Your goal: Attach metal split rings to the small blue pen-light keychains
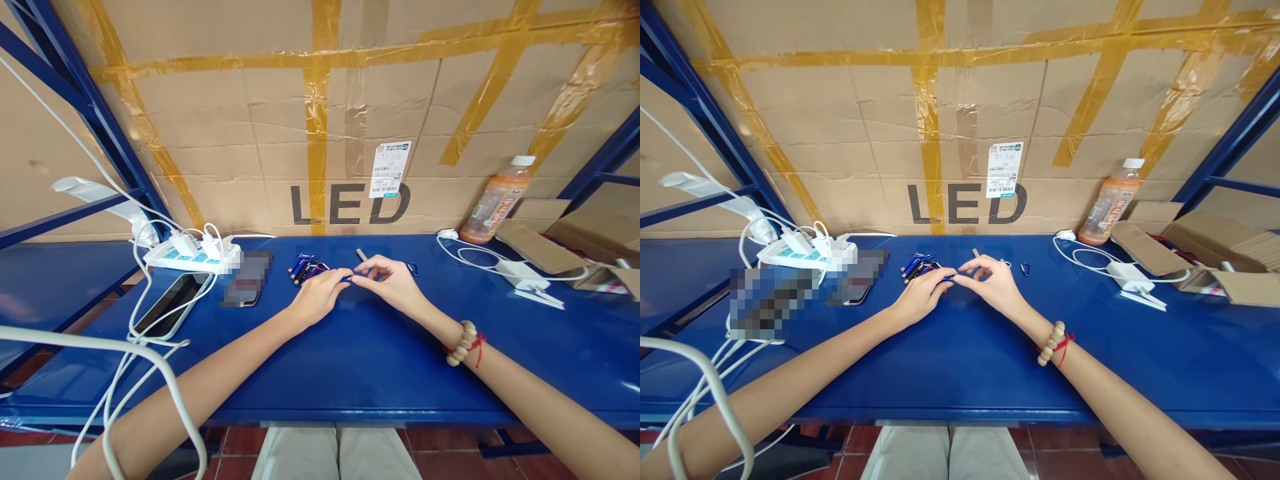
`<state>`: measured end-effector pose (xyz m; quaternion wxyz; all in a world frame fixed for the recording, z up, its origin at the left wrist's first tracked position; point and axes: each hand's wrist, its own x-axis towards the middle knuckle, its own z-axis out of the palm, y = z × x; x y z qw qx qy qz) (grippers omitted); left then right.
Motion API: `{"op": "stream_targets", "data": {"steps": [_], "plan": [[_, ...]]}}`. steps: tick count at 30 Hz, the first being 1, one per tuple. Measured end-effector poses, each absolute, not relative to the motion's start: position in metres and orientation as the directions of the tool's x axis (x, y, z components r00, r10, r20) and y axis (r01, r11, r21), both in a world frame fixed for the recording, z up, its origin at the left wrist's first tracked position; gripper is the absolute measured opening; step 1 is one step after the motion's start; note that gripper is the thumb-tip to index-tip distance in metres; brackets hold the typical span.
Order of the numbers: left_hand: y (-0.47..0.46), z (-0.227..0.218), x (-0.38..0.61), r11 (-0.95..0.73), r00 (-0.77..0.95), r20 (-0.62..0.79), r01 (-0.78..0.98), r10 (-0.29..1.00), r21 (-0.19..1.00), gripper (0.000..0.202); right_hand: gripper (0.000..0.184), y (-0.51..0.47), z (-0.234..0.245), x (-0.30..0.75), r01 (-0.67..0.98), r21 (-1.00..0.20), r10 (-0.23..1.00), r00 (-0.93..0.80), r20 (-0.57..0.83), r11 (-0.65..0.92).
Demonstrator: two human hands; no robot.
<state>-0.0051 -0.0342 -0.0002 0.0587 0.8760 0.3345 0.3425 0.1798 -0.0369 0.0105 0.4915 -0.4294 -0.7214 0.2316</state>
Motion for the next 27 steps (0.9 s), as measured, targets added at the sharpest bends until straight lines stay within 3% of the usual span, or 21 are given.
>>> {"op": "stream_targets", "data": {"steps": [11, 19, 27], "plan": [[-0.0349, 0.0039, -0.0053, -0.754, 0.55, 0.526, 0.559, 0.648, 0.345, 0.021, 0.015, -0.0406, 0.0163, 0.1846, 0.425, -0.527, 0.664, -0.299, 0.685, 0.736], [-0.0378, 0.0042, -0.0076, -0.74, 0.628, 0.394, 0.545, 0.672, 0.394, 0.019, 0.017, -0.0357, 0.0113, 0.1865, 0.362, -0.546, 0.652, -0.341, 0.677, 0.756], [-0.0388, 0.0051, -0.0093, -0.764, 0.684, 0.343, 0.545, 0.644, 0.346, 0.019, 0.027, -0.0397, 0.0095, 0.185, 0.352, -0.599, 0.694, -0.374, 0.615, 0.72]]}}
